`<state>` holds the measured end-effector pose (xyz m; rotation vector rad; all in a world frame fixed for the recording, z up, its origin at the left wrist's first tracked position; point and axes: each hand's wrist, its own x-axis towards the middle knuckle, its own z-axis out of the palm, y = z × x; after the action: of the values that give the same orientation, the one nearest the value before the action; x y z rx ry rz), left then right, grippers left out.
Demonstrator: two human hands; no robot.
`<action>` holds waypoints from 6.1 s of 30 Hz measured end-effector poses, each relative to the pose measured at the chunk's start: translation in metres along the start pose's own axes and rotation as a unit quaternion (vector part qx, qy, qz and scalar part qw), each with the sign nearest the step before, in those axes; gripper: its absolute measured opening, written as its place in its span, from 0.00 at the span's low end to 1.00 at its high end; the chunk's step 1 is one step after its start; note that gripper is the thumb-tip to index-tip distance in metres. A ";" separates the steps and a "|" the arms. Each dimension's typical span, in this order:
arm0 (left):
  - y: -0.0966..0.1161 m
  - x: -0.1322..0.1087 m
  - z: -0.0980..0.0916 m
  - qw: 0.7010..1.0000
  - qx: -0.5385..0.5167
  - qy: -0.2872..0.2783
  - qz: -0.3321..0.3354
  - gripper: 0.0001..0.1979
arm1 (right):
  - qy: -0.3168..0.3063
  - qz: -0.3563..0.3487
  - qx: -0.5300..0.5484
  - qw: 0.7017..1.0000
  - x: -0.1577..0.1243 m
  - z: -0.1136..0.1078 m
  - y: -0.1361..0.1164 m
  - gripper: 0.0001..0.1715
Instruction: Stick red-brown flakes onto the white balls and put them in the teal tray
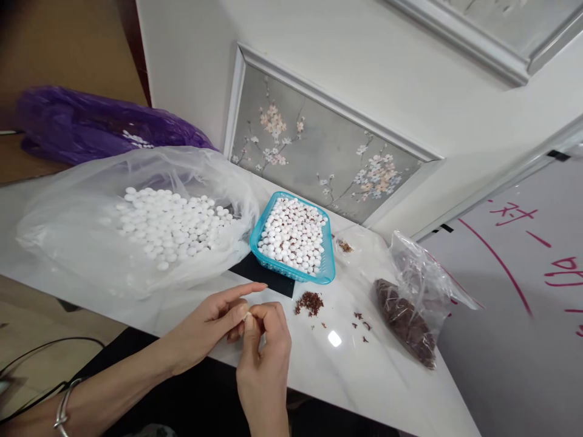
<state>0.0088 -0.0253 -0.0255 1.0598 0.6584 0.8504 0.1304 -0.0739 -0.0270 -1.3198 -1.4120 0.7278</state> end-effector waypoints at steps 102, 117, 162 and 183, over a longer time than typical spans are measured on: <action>0.009 -0.003 -0.010 0.985 -0.166 0.032 -0.043 0.06 | 0.034 0.037 0.108 0.993 0.002 0.000 0.006 0.09; 0.007 -0.001 -0.011 0.976 -0.206 0.035 -0.055 0.09 | 0.094 -0.036 0.108 0.989 0.002 0.021 0.004 0.07; 0.004 -0.005 -0.016 0.988 -0.143 0.057 -0.001 0.05 | 0.118 0.064 0.202 0.970 0.005 0.018 0.018 0.07; 0.001 -0.006 -0.010 0.994 -0.080 0.060 0.039 0.09 | 0.100 0.066 0.196 0.973 0.006 0.018 0.015 0.08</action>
<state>-0.0027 -0.0258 -0.0274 0.9004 0.6413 1.0228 0.1192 -0.0612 -0.0443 -1.1449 -0.9659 0.8835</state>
